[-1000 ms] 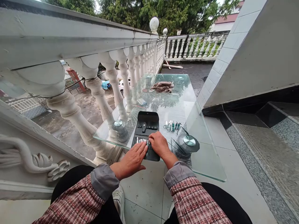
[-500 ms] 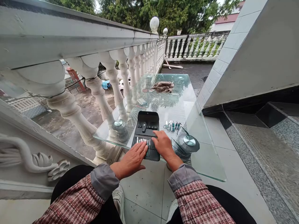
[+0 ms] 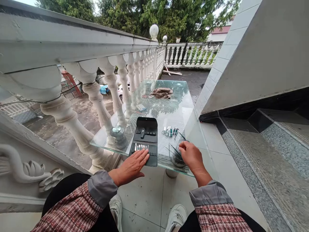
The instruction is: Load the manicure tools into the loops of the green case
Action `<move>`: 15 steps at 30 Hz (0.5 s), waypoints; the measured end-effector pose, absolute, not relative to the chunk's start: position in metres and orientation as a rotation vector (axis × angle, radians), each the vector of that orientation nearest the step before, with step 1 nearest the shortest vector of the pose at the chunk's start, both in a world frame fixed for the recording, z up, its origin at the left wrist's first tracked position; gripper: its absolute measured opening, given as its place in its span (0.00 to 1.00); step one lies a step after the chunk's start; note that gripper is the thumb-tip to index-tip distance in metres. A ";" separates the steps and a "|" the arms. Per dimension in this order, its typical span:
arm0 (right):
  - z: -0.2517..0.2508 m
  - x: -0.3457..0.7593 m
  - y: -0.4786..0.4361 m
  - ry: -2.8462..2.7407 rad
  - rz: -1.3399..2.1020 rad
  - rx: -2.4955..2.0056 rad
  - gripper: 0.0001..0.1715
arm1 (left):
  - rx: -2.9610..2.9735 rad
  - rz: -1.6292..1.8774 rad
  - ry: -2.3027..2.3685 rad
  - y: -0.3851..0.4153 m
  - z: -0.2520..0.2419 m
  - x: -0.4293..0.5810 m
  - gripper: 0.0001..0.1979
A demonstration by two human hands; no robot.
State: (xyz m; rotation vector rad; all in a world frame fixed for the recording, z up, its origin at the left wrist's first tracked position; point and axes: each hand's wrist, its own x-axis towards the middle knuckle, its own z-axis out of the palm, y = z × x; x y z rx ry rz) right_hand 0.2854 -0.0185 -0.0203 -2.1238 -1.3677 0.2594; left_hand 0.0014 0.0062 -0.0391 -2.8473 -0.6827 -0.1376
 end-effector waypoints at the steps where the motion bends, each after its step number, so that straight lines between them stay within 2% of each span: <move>1: -0.020 0.284 -0.020 -1.409 0.223 -2.183 0.06 | -2.839 -0.128 -0.677 0.006 -0.039 0.002 0.46; 15: -0.025 0.263 -0.015 -1.634 0.190 -2.408 0.10 | -2.816 -0.077 -0.689 0.003 -0.037 0.004 0.45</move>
